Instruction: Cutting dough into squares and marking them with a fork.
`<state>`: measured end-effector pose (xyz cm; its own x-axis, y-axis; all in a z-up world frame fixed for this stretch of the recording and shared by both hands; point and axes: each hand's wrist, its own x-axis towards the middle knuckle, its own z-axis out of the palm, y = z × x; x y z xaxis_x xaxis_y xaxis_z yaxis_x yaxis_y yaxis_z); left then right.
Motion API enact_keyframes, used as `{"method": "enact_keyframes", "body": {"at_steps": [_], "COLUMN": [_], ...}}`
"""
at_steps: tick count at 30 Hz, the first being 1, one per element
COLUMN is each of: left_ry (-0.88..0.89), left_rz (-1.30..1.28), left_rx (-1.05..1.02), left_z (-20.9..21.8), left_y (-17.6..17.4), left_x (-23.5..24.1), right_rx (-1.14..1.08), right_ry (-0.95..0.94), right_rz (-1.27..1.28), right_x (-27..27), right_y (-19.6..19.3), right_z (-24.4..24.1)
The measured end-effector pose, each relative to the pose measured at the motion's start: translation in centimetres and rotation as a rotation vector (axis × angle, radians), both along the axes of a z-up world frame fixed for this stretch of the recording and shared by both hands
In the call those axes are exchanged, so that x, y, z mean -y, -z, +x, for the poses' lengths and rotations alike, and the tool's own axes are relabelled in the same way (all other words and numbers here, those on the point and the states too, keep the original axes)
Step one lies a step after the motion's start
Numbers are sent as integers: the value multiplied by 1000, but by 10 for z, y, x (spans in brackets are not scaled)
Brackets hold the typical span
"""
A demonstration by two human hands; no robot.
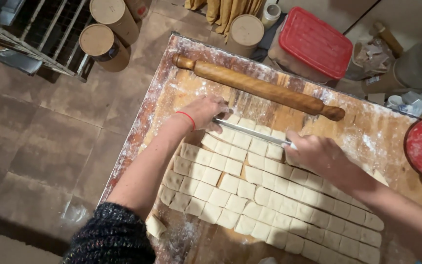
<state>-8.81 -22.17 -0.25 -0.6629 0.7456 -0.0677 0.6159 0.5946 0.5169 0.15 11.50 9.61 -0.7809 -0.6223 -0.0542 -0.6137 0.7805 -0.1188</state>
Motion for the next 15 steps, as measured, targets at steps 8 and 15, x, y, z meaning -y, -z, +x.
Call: {"method": "enact_keyframes", "body": {"at_steps": [8,15], "left_ry": [-49,-48], "left_rz": [-154,-136], "left_rx": [27,-4], "left_z": [4,5], "left_y": [-4,-4], "left_x": [-1,1], "right_rx": [-304,-490], "right_ry": [-104,-304], "right_rz": [323,5], "right_x": [5,-92], "right_y": [-9,-28], "right_z": [10,35]}}
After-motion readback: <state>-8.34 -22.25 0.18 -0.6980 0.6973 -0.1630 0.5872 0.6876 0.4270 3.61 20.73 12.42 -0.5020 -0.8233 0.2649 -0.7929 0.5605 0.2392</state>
